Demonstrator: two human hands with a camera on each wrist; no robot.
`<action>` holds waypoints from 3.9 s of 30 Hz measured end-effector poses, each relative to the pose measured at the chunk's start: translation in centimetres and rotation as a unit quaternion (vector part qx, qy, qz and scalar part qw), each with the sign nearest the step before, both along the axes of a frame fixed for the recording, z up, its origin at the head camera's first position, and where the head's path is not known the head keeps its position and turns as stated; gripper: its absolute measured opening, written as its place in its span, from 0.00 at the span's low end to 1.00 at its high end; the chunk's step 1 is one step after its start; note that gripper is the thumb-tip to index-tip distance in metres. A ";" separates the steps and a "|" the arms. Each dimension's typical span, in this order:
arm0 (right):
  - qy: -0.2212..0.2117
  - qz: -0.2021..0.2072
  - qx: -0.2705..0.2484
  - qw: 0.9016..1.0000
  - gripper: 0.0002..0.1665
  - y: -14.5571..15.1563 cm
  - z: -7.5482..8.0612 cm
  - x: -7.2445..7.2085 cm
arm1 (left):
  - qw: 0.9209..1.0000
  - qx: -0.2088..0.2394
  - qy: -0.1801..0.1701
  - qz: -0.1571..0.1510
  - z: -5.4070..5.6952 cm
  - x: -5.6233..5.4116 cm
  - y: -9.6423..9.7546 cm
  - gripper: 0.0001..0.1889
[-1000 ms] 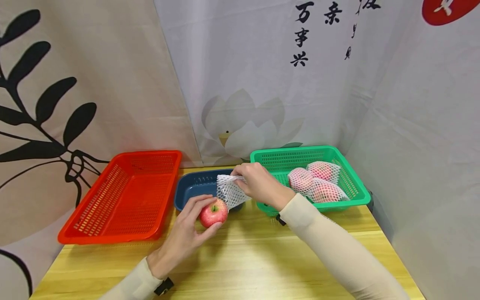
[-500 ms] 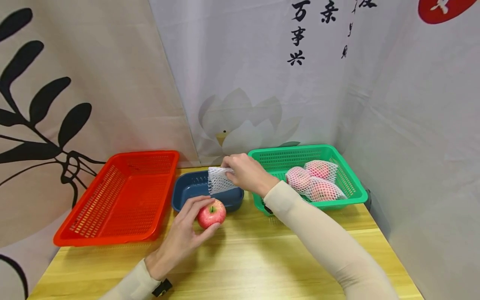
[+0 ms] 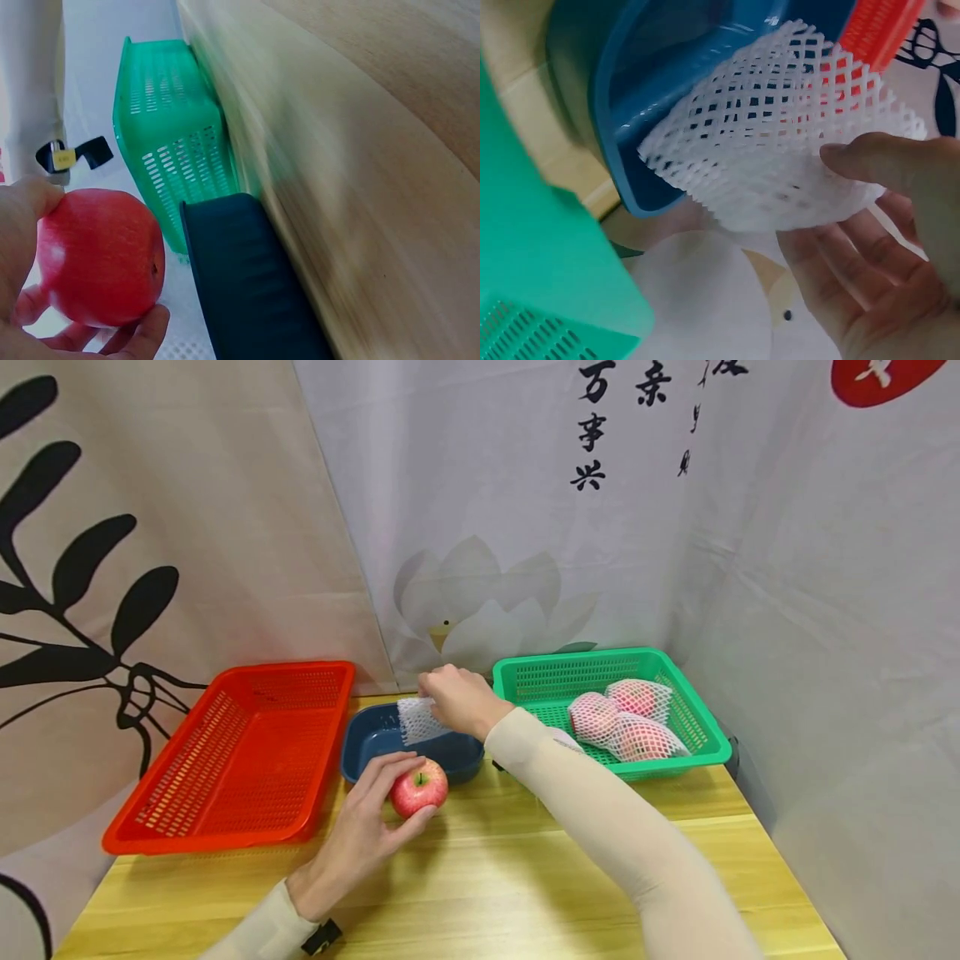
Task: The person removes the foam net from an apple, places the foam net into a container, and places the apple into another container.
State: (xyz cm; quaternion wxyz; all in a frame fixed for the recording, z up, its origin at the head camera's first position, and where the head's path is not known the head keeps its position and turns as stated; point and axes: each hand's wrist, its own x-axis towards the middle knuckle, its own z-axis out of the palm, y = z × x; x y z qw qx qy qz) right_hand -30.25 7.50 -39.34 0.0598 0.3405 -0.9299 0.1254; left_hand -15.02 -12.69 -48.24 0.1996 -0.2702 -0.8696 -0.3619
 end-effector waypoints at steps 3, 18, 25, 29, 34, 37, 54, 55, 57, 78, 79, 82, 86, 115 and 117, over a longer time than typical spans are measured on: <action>-0.009 -0.012 0.014 1.000 0.13 -0.6 -0.6 -0.8 | 1.000 -0.001 0.002 0.001 0.0 0.0 0.0 0.36; -0.065 -0.038 0.073 0.994 0.12 -2.1 -2.4 -2.2 | 1.000 -0.002 -0.004 0.012 0.0 -0.1 -0.4 0.36; -0.157 -0.002 0.081 0.984 0.14 -1.8 -2.6 -1.5 | 1.000 0.002 0.000 0.008 0.1 -0.2 -0.4 0.36; -0.198 -0.002 0.101 0.975 0.19 -1.8 -2.9 -1.2 | 1.000 0.001 0.003 0.008 0.0 -0.2 -0.4 0.36; -0.234 0.000 0.126 0.964 0.21 -1.5 -3.2 -0.5 | 1.000 0.002 0.003 0.011 0.0 -0.1 -0.3 0.36; -0.245 0.013 0.141 0.959 0.21 -1.3 -3.4 -0.2 | 1.000 0.004 0.001 0.014 0.0 -0.1 -0.2 0.36; -0.237 0.029 0.126 0.963 0.23 -0.4 -3.5 1.5 | 1.000 0.000 -0.007 0.027 0.3 -0.1 0.0 0.35; -0.232 0.029 0.122 0.965 0.23 -0.3 -3.5 1.7 | 1.000 0.001 -0.006 0.029 0.3 -0.1 -0.1 0.35; -0.222 0.030 0.116 0.968 0.23 -0.1 -3.3 2.0 | 1.000 0.001 -0.004 0.031 0.3 -0.1 -0.1 0.35; -0.090 0.039 0.006 0.995 0.25 3.3 -1.7 5.5 | 0.999 -0.014 0.013 0.037 1.3 -0.1 -0.8 0.34; -0.082 0.039 0.002 0.996 0.25 3.5 -1.7 5.6 | 0.999 -0.018 0.016 0.037 1.4 -0.1 -0.8 0.34; -0.064 0.037 -0.010 0.997 0.25 4.2 -1.5 6.2 | 0.998 -0.034 0.021 0.038 1.6 -0.1 -1.1 0.33; -0.042 0.042 -0.022 0.998 0.25 5.1 -1.6 6.8 | 0.998 -0.053 0.024 0.037 1.8 -0.2 -1.4 0.32; 0.148 0.042 -0.014 0.988 0.31 10.3 -2.5 9.5 | 0.994 -0.068 0.023 0.080 6.6 -1.8 -5.8 0.30; 0.151 0.041 -0.013 0.988 0.31 10.6 -2.4 9.4 | 0.993 -0.071 0.018 0.088 7.0 -2.0 -6.3 0.30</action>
